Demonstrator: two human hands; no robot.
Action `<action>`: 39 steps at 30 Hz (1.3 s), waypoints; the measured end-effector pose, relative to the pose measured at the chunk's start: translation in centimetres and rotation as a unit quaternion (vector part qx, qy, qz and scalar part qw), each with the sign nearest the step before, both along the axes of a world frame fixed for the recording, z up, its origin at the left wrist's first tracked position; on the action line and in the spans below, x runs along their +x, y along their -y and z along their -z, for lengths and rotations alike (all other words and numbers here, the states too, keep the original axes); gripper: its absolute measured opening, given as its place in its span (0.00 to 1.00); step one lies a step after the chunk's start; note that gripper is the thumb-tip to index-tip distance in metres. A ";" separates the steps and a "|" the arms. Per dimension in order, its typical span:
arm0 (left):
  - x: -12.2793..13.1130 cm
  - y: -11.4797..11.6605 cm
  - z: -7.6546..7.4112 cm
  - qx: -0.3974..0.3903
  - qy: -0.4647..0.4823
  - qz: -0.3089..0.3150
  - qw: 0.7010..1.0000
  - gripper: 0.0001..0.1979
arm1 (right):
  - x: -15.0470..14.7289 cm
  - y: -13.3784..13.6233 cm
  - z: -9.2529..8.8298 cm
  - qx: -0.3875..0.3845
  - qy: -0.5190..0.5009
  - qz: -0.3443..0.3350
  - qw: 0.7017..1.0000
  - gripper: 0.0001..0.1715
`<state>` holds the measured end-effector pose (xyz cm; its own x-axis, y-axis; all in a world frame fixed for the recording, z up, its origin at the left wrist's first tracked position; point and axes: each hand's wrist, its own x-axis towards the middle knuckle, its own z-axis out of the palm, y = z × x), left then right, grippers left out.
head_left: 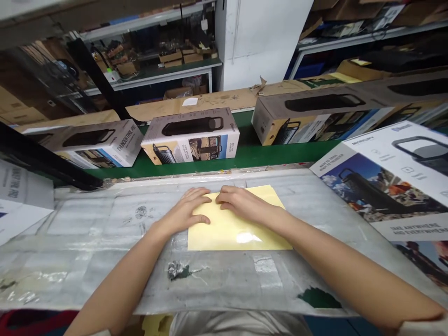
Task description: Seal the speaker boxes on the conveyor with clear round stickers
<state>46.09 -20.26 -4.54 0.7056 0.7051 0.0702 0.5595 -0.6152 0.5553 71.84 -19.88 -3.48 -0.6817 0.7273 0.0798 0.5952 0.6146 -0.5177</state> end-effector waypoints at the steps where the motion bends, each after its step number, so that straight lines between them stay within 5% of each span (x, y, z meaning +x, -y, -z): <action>1: -0.1 0.1 0.1 0.004 -0.001 0.001 1.000 0.30 | -0.1 0.0 0.3 0.009 -0.004 -0.001 1.000 0.09; 9: -1.0 -0.6 2.1 0.056 -0.015 -0.009 0.998 0.26 | 0.1 -0.1 0.6 0.056 0.016 -0.008 0.998 0.08; 39: -0.8 -0.9 2.3 0.096 -0.036 -0.004 0.995 0.27 | 1.3 0.2 1.5 0.074 0.010 -0.033 0.997 0.11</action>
